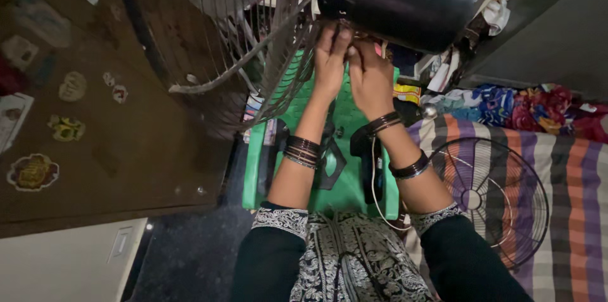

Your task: The person uses a screwdriver to tighten screws on the motor housing and stand of a standing electric fan. They work on the motor area first, then move to the stand, repeatedly turning the screwdriver to secure components.

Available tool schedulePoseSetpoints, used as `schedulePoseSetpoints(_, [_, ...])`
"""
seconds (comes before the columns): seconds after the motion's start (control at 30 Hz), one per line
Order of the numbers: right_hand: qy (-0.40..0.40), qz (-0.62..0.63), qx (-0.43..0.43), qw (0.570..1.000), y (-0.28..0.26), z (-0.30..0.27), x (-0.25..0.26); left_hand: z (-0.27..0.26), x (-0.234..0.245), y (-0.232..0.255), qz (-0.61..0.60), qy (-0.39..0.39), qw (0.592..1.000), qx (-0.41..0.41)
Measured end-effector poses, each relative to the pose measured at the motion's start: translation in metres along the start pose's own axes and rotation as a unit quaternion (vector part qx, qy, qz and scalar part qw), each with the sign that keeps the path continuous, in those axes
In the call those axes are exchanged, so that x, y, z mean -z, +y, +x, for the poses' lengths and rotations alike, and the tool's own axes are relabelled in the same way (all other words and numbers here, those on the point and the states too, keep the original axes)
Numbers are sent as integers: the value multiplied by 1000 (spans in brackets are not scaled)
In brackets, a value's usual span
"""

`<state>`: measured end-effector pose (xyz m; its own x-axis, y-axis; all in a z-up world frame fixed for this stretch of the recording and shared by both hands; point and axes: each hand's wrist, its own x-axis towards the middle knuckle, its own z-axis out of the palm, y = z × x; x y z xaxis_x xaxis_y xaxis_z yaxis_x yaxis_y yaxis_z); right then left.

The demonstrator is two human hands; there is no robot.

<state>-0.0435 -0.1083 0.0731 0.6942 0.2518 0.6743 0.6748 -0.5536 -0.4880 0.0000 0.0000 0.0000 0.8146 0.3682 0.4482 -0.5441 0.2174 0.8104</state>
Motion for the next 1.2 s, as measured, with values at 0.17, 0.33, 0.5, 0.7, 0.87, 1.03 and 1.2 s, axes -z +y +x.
schedulePoseSetpoints(0.17, [-60, 112, -157, 979, -17, 9, 8, 1, -3, 17, -7, 1, 1000, -15])
schedulePoseSetpoints(0.33, [34, -25, 16, 999, -13, 6, 0, 1, -2, 14, -54, -7, 998, 18])
schedulePoseSetpoints(0.5, [44, -47, 106, 992, -2, -2, 2, 2, 0, 7, -113, -6, 991, 67])
schedulePoseSetpoints(0.7, [54, 46, 39, 997, -7, -2, 4, 2, 4, 4, -56, 10, 997, 59])
schedulePoseSetpoints(0.87, [89, -19, 89, 992, -9, 3, 3, 2, 8, 4, -73, -7, 996, 46])
schedulePoseSetpoints(1.03, [101, 17, 128, 986, -11, 1, 9, -2, 12, 8, -25, -14, 997, 66])
schedulePoseSetpoints(1.2, [118, -28, 178, 976, -11, 1, 12, 1, 5, 16, -108, -6, 991, 73])
